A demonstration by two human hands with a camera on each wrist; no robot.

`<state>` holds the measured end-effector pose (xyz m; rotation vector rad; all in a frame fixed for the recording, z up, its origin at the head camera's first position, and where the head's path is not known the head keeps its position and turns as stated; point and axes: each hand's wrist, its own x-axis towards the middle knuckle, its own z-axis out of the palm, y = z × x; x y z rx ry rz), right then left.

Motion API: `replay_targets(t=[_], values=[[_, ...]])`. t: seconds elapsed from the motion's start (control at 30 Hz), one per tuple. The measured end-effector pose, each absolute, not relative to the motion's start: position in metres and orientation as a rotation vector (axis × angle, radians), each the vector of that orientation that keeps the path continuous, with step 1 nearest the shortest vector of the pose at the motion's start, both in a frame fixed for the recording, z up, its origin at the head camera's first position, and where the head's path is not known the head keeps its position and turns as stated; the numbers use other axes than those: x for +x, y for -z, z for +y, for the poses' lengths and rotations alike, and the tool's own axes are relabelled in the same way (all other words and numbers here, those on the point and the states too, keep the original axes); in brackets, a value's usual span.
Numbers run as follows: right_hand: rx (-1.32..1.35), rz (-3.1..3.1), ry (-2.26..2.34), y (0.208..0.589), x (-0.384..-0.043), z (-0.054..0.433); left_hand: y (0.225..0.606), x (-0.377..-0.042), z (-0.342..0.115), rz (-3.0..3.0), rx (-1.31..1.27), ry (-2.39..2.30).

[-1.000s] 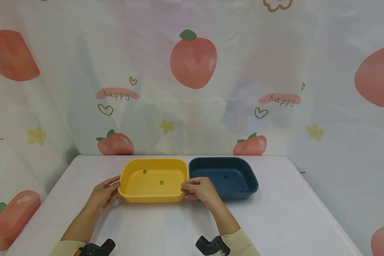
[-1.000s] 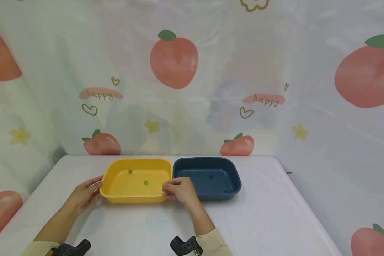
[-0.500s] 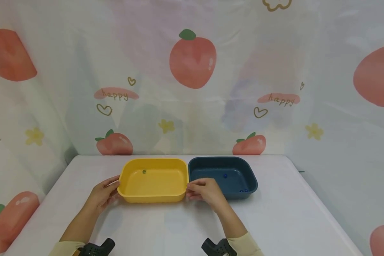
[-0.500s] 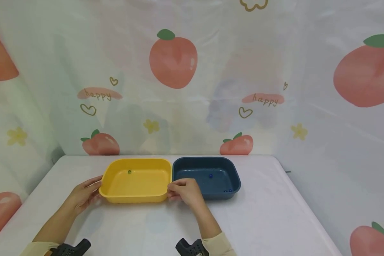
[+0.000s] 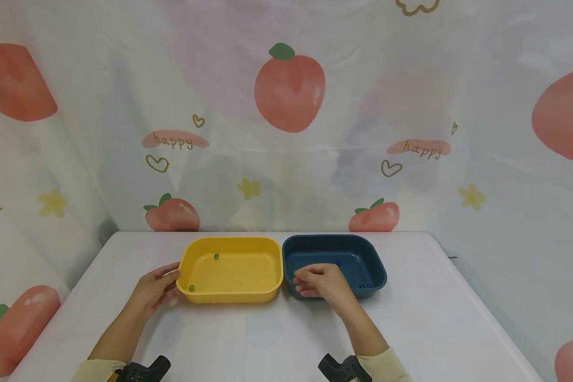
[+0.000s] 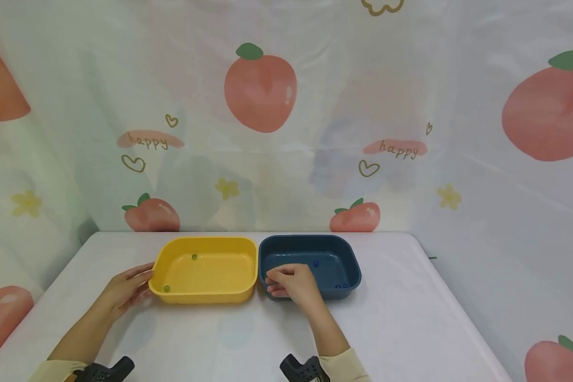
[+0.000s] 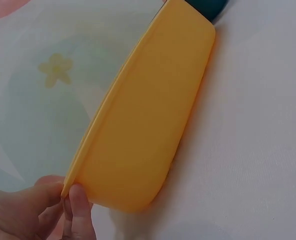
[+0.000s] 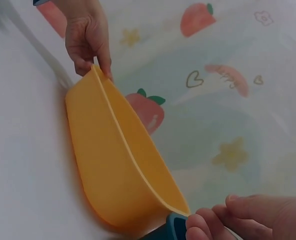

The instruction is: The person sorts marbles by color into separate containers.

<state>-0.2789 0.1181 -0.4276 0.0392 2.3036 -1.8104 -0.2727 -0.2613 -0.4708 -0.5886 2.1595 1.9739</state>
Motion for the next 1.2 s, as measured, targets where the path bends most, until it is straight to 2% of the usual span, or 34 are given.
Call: replay_targets(t=[0.43, 0.7, 1.2], values=[[-0.023, 2.434, 1.702, 0.417, -0.287, 0.146, 0.458, -0.273, -0.264, 2.347, -0.513, -1.799], [-0.161, 2.555, 1.573, 0.406, -0.292, 0.165, 0.441, -0.272, -0.265, 2.477, -0.443, -1.677], [-0.313, 2.842, 1.21, 0.386, -0.294, 0.172, 0.394, -0.262, -0.201, 2.794, -0.054, -1.343]])
